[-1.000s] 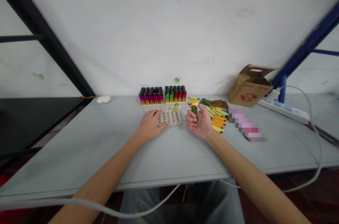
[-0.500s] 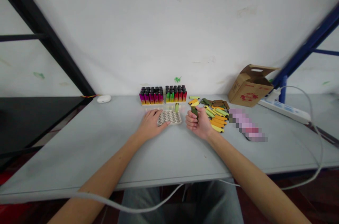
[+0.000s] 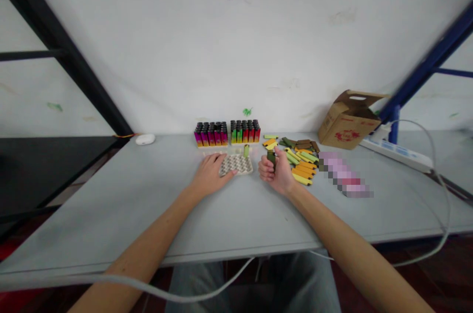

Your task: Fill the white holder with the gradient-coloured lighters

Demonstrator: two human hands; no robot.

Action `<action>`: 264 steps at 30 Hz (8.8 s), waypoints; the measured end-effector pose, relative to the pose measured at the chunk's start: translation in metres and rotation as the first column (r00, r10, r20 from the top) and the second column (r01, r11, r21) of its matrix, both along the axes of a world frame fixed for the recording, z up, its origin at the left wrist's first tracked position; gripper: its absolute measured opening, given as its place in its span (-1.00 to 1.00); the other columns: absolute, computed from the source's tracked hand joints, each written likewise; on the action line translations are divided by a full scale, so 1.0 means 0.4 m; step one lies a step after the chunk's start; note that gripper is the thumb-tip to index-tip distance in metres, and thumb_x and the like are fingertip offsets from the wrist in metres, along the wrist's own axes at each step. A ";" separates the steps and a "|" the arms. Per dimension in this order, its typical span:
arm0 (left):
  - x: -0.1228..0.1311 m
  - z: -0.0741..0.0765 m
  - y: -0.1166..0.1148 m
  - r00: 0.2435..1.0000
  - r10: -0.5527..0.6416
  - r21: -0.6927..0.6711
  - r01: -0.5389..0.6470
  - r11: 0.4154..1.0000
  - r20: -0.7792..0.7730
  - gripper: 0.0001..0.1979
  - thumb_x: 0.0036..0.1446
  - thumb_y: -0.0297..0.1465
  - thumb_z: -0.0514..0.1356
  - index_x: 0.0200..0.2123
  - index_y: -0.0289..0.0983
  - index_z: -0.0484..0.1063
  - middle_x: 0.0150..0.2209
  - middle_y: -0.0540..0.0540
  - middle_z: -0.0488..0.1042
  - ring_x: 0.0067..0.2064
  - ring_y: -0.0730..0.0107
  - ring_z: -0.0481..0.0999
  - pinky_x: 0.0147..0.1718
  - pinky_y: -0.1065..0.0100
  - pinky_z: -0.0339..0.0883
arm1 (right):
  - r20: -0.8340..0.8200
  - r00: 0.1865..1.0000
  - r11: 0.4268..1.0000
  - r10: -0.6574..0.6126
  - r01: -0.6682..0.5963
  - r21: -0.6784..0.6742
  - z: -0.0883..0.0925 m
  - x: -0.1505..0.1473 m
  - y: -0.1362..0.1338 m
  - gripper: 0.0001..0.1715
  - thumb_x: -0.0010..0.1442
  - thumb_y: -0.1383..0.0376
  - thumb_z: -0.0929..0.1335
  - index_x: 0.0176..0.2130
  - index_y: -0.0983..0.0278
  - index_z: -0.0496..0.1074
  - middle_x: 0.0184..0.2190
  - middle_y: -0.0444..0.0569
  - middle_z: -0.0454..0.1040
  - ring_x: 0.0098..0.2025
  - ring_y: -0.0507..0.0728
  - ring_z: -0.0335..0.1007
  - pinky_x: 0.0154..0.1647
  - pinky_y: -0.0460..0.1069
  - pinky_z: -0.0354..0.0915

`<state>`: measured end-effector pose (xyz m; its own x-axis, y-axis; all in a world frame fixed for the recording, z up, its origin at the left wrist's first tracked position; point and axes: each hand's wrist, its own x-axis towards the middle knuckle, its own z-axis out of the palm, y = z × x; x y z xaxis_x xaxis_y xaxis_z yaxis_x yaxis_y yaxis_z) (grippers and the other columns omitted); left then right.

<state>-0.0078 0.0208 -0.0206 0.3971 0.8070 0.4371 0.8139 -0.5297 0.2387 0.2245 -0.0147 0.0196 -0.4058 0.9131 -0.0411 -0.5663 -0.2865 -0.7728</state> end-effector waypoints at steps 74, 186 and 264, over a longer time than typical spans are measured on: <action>-0.002 -0.005 0.005 1.000 -0.002 0.007 0.002 1.000 -0.017 -0.41 0.15 -0.03 0.13 0.13 -0.28 0.30 0.04 -0.26 0.40 0.09 0.01 0.34 0.12 0.03 0.21 | -0.020 0.999 1.000 -0.028 0.028 -0.013 0.023 -0.015 -0.014 -0.42 0.21 -0.05 0.25 -0.61 0.24 0.04 -0.68 -0.31 -0.16 -0.66 -0.07 -0.41 -0.71 -0.17 -0.19; 0.000 0.011 -0.008 1.000 -0.008 -0.037 0.008 0.999 0.003 -0.39 0.16 -0.03 0.12 0.13 -0.33 0.30 0.05 -0.28 0.39 0.12 0.00 0.32 0.15 0.03 0.18 | 0.574 0.347 0.584 -0.741 -0.089 0.807 -0.031 0.020 -0.004 -0.74 0.11 0.14 0.41 -0.20 0.20 0.47 -0.29 -0.02 0.48 -0.36 0.13 0.31 -0.27 0.01 0.20; -0.003 0.006 -0.005 1.000 -0.029 -0.032 0.030 0.999 0.008 -0.39 0.18 -0.02 0.09 0.14 -0.33 0.29 0.08 -0.30 0.37 0.13 0.01 0.31 0.15 0.03 0.18 | 0.094 0.981 0.984 -0.169 0.174 -0.046 0.024 0.020 0.004 -0.74 0.16 0.18 0.25 -0.27 0.27 0.44 -0.47 -0.10 0.32 -0.45 0.03 0.26 -0.40 -0.08 0.24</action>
<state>-0.0090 0.0187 -0.0181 0.4176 0.8086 0.4144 0.7961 -0.5455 0.2622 0.2324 -0.0132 0.0293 -0.2354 0.9644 -0.1209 -0.5397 -0.2331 -0.8089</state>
